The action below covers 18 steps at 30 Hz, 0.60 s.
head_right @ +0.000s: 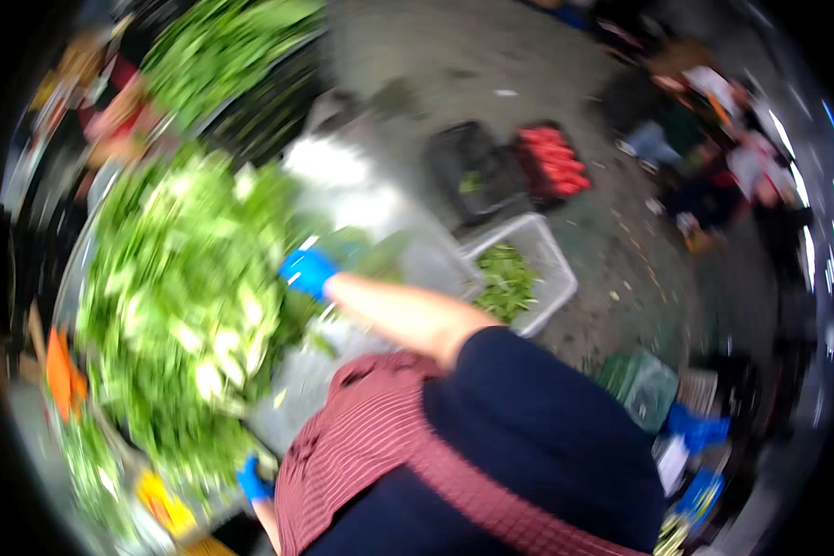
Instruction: The person stands at a stainless steel table in a commercial kitchen, wearing blue gloves and a red checkered apron. They repeatedly pick up bunches of leafy green vegetables, remove the lower leaves by hand, and place the trimmed stems into a clear plastic bin. A coworker is visible in the background performing similar tasks.
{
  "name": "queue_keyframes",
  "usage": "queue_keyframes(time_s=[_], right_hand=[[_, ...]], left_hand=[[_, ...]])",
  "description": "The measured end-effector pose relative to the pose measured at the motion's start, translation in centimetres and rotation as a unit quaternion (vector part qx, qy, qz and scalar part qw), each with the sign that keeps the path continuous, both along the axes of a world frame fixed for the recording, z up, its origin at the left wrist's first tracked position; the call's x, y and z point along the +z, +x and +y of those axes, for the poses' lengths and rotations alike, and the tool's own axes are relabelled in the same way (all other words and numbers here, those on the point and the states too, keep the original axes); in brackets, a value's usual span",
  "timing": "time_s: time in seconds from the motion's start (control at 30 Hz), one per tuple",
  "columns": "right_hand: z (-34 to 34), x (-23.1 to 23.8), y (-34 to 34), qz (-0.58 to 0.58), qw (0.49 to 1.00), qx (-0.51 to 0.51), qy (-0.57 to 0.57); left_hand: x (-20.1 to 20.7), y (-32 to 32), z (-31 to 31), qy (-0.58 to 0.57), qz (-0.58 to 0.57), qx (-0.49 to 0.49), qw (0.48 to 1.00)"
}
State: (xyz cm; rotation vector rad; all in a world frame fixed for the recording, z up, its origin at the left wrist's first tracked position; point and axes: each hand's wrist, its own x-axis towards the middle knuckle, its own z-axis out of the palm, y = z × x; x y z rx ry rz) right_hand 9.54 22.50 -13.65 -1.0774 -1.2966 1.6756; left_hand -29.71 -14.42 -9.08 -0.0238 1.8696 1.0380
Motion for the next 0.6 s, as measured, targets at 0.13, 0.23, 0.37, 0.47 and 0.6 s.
queue_keyframes(time_s=[0.13,0.23,0.37,0.47,0.6], right_hand=[[1.6,4.0,-3.8,-0.3,0.943,-0.112,-0.093],[1.9,6.7,-3.7,-0.256,0.948,-0.134,-0.131],[2.3,6.8,-3.1,-0.25,0.945,-0.152,-0.145],[2.5,6.7,-3.5,-0.245,0.948,-0.149,-0.138],[2.9,7.2,-4.3,-0.237,0.953,-0.129,-0.139]], left_hand=[[-0.2,0.2,-0.1,0.073,0.052,-0.095,0.991],[3.3,6.3,7.1,0.123,0.155,-0.174,0.965],[8.3,12.8,14.6,0.196,0.287,-0.281,0.894],[11.0,16.5,17.8,0.26,0.356,-0.329,0.835],[14.0,19.8,20.4,0.338,0.408,-0.384,0.756]])
